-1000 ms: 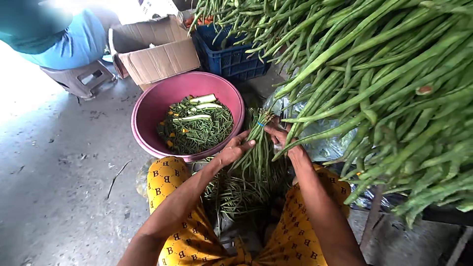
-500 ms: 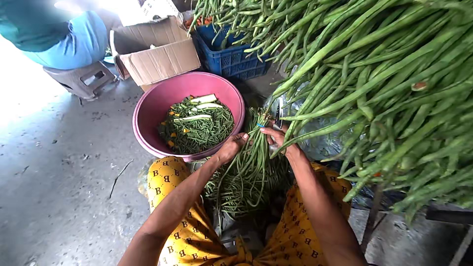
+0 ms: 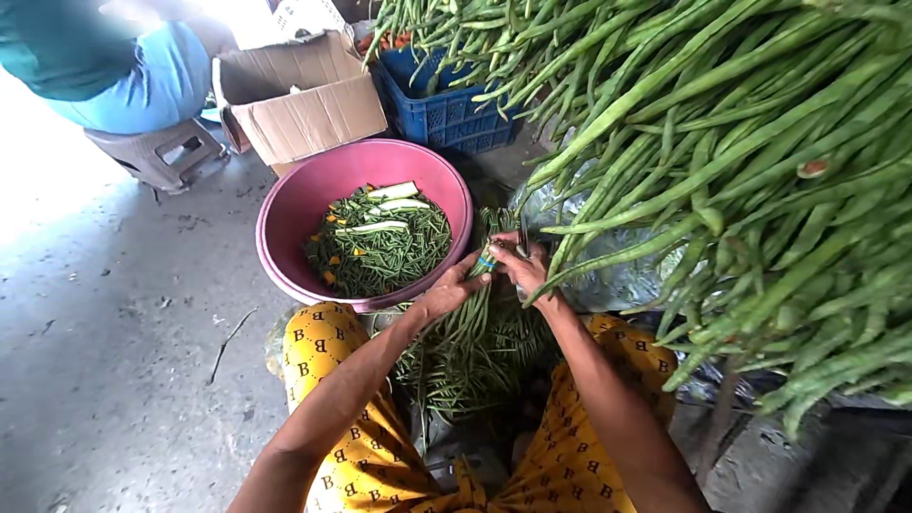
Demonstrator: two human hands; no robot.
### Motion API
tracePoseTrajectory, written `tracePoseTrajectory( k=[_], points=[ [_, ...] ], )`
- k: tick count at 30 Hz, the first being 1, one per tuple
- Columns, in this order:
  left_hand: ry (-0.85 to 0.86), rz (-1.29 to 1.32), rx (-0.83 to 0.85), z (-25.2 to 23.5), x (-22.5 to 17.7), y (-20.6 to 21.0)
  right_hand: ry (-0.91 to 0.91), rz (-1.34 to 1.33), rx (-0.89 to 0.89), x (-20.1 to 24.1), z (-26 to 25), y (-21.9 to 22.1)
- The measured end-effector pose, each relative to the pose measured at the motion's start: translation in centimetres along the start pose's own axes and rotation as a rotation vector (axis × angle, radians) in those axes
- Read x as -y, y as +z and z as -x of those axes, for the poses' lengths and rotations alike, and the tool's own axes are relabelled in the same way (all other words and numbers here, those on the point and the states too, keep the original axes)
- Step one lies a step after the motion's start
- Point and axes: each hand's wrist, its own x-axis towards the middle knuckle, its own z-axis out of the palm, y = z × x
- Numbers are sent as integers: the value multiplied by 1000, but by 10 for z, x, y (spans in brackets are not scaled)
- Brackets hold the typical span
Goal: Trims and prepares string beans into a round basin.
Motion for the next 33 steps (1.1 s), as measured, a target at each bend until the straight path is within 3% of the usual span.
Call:
tracePoseTrajectory(
  k=[6, 12, 19, 33],
  points=[
    [-180, 439, -36, 4, -2, -4, 194, -73, -5, 3, -2, -3],
    [-265, 459, -118, 11, -1, -11, 384, 402, 55, -1, 9, -11],
    [-227, -2, 39, 15, 4, -13, 437, 263, 138, -30, 48, 17],
    [-91, -737, 259, 28, 3, 1, 349, -103, -169, -79, 84, 64]
  ],
)
